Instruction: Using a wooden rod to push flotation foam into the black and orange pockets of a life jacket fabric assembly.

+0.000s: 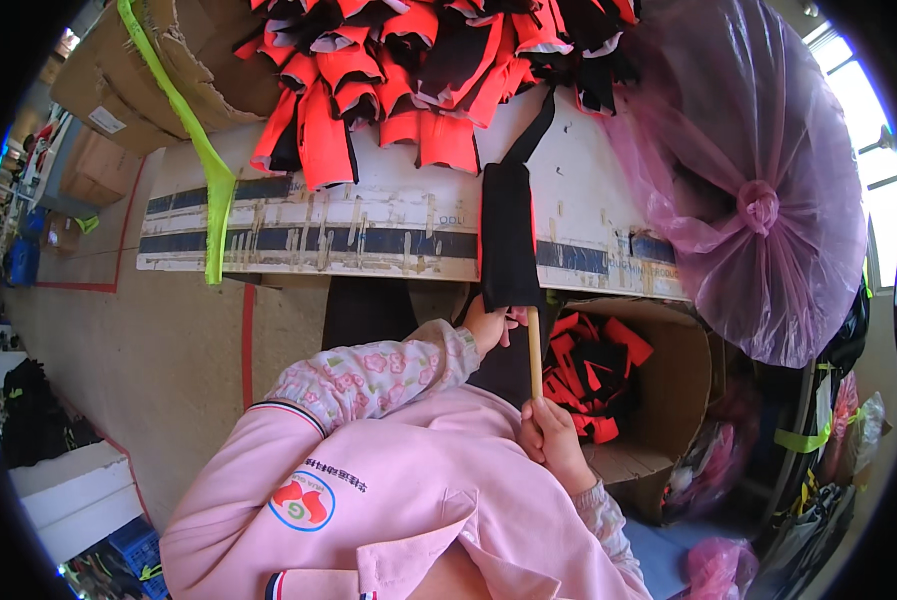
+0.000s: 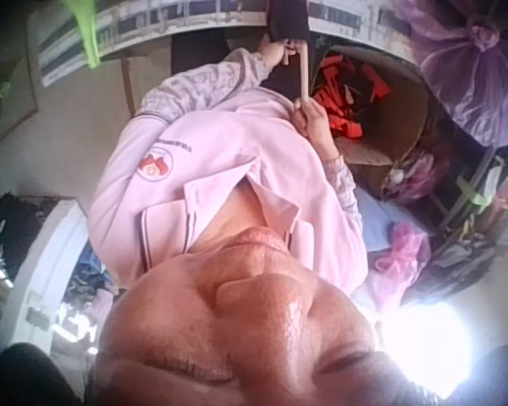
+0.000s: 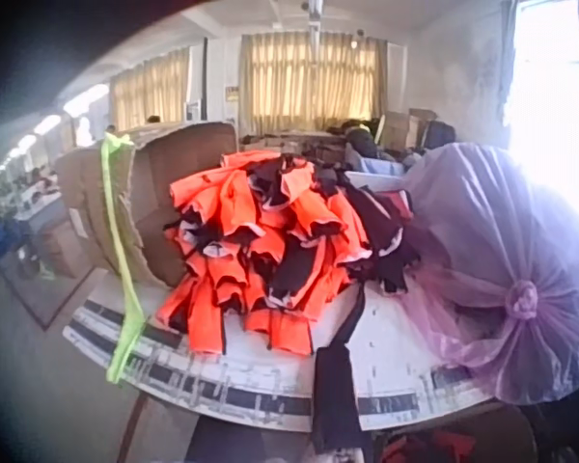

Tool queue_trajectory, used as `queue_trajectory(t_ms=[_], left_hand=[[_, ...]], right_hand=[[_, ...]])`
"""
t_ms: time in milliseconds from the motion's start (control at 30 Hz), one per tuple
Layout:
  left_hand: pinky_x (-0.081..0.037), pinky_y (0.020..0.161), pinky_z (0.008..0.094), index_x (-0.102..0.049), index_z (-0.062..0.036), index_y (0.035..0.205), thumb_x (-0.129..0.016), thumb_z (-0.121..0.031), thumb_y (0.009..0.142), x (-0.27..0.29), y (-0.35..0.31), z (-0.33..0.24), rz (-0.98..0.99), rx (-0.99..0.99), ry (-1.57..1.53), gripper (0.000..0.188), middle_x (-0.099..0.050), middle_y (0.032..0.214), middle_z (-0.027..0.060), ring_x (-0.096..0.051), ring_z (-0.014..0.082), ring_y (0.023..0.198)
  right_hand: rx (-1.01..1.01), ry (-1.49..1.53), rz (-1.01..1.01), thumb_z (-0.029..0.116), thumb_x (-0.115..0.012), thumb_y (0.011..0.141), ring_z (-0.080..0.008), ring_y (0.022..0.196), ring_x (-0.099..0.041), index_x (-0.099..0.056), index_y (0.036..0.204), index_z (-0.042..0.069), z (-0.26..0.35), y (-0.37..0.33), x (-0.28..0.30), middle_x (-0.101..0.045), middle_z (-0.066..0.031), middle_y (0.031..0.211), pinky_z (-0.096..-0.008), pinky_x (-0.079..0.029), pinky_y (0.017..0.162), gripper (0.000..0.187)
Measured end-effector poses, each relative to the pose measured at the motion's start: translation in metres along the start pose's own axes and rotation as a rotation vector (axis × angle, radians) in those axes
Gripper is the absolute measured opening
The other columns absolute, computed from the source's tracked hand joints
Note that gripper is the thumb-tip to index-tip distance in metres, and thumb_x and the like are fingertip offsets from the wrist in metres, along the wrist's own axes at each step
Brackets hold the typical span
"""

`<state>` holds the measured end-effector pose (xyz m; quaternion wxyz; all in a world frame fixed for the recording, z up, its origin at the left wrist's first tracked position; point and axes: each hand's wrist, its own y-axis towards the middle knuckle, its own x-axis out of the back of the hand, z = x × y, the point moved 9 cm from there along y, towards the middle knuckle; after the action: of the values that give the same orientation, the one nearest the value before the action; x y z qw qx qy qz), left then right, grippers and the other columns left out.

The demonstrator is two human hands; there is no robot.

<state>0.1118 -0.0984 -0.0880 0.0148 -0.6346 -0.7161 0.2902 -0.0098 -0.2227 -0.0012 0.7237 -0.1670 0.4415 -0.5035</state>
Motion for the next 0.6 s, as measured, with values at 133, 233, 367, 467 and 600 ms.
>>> queue_trajectory(t_ms=[133,233,367,467,600], left_hand=[[-0.043,0.043,0.0217,-0.058,-0.003,0.088,-0.039,-0.016,0.093,-0.007,-0.002,0.004,0.02,-0.017,-0.014,0.024,-0.061,0.075,0.0072,-0.057,0.0141,0.054],[-0.041,0.042,0.0217,-0.059,-0.0025,0.089,-0.042,-0.012,0.09,-0.008,0.0,0.007,0.034,0.015,-0.021,0.019,-0.062,0.075,0.008,-0.055,0.0119,0.053],[-0.047,0.051,0.0213,-0.061,-0.0002,0.089,-0.047,-0.006,0.085,-0.001,0.008,0.007,0.059,0.005,0.062,0.015,-0.062,0.077,0.0103,-0.055,0.0123,0.055],[-0.045,0.05,0.0206,-0.06,0.0004,0.089,-0.049,-0.007,0.085,-0.009,0.011,0.002,0.086,0.114,0.012,0.014,-0.063,0.076,0.0115,-0.05,0.0106,0.048],[-0.046,0.05,0.0219,-0.06,0.0015,0.091,-0.049,-0.011,0.088,-0.008,0.003,0.002,0.067,0.187,0.029,0.018,-0.064,0.078,0.0133,-0.048,0.0107,0.043]], right_hand=[[0.096,-0.023,-0.098,0.026,-0.036,0.098,-0.0091,0.031,-0.025,-0.048,0.084,0.006,-0.001,0.006,0.003,-0.033,0.0015,0.045,-0.0249,-0.023,0.031,0.027],[0.114,0.165,-0.178,0.027,-0.037,0.097,-0.0093,0.031,-0.025,-0.048,0.083,0.008,0.012,0.036,-0.007,-0.032,0.0013,0.046,-0.0252,-0.022,0.03,0.026],[0.248,0.093,-0.232,0.029,-0.039,0.097,-0.0099,0.031,-0.026,-0.048,0.083,0.009,0.024,0.09,-0.013,-0.033,0.0011,0.046,-0.0257,-0.022,0.03,0.026],[0.264,0.067,-0.226,0.03,-0.04,0.096,-0.0097,0.03,-0.026,-0.048,0.082,0.008,0.026,0.098,-0.008,-0.033,0.0012,0.046,-0.0255,-0.021,0.029,0.027],[0.255,-0.063,-0.214,0.029,-0.04,0.096,-0.01,0.03,-0.027,-0.048,0.081,0.006,0.034,0.091,0.008,-0.035,0.0009,0.045,-0.0263,-0.024,0.029,0.028]])
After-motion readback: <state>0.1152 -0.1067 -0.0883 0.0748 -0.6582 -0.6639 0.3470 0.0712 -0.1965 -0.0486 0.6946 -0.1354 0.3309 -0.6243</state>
